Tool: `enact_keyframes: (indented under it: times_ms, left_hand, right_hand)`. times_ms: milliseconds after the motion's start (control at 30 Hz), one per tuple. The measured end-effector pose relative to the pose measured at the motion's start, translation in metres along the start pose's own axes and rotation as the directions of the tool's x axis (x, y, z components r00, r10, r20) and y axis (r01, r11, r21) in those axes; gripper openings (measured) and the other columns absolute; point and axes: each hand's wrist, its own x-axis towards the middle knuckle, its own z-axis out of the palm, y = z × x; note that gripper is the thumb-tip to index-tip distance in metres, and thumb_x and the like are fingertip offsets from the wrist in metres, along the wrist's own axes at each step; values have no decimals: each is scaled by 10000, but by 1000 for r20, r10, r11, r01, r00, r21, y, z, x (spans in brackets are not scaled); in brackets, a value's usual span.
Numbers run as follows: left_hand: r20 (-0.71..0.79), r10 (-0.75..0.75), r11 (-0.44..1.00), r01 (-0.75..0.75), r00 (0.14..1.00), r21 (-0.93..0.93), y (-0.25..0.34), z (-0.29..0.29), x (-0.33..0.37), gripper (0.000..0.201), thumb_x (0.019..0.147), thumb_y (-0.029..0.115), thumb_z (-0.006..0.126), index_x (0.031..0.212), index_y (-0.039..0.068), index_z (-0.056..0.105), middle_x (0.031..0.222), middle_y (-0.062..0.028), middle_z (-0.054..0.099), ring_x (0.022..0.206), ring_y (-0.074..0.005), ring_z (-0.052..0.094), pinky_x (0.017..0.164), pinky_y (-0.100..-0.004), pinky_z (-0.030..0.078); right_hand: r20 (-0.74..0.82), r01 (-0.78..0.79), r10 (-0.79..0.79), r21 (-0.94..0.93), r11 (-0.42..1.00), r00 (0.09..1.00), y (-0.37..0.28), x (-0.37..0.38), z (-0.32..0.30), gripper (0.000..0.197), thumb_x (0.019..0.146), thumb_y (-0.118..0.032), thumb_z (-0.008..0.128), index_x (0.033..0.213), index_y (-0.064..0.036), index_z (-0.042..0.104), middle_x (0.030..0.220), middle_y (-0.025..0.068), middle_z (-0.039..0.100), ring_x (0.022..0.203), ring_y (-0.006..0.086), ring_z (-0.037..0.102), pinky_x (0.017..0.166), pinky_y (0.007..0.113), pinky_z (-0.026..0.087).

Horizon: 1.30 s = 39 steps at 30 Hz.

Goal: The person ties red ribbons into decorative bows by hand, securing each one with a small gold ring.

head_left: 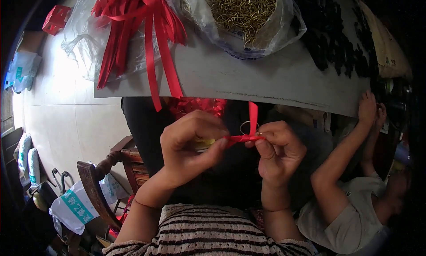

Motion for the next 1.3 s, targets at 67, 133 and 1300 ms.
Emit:
enact_keyframes:
  times_ms: [67,133,1300]
  left_hand:
    - [36,28,999,-30,999,38,6,2,11,199,689,5,705,881,19,658,868,-90,633,807,-201,613,721,-289,477]
    - [71,58,995,-63,996,76,8,1,15,211,706,5,703,914,19,669,894,-98,630,830,-193,611,726,-282,477]
    - [316,-364,857,448,876,-253,6,-6,13,127,779,60,713,824,-13,619,754,-10,586,657,-41,524,562,-189,406]
  right_hand:
    - [27,51,-51,-15,999,998,0,3,2,121,752,-61,721,831,-31,633,833,81,619,669,148,566,584,239,449]
    - [57,105,-104,-28,994,993,-1,7,2,113,757,-69,719,828,-34,637,849,76,614,695,145,558,599,239,446]
    - [349,-512,427,203,835,834,-8,24,-11,121,811,-82,678,830,-3,587,749,-8,565,669,39,514,596,167,402]
